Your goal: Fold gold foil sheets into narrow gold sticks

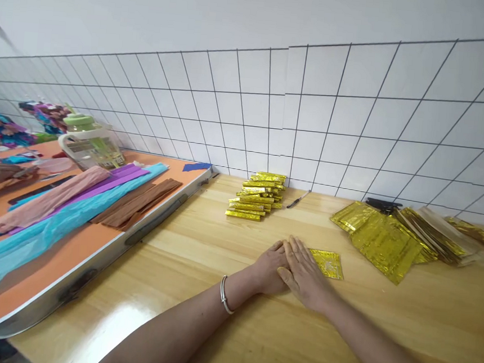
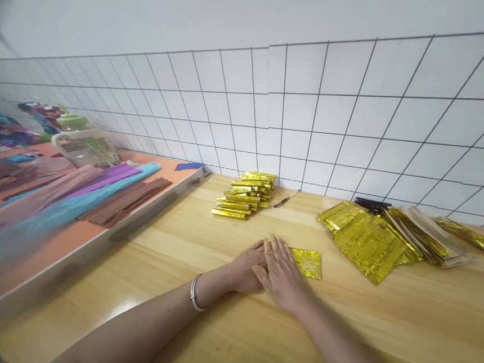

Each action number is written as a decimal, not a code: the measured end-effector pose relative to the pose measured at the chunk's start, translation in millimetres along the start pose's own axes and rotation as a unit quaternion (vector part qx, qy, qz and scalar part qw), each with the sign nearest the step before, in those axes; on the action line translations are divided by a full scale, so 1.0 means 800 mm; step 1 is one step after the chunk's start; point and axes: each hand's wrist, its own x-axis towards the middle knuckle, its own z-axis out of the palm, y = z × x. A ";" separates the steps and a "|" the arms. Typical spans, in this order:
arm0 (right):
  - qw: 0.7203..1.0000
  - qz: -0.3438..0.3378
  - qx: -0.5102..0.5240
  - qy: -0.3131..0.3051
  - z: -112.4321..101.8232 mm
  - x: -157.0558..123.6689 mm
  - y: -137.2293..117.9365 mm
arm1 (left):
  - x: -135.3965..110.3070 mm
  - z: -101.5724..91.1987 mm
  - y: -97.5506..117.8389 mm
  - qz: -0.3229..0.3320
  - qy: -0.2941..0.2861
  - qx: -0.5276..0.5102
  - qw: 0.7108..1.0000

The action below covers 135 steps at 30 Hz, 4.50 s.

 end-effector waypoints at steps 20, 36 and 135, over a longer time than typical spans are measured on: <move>0.993 0.049 -0.108 0.008 -0.003 -0.059 0.102 | 0.024 -0.024 0.006 -0.033 -0.011 -0.014 0.999; 0.999 0.044 -0.013 0.017 0.000 0.012 0.055 | 0.042 0.006 0.023 0.014 0.021 0.027 0.999; 0.972 0.153 0.071 0.161 -0.025 -0.074 0.153 | 0.042 0.015 -0.056 -0.170 0.092 -0.214 0.958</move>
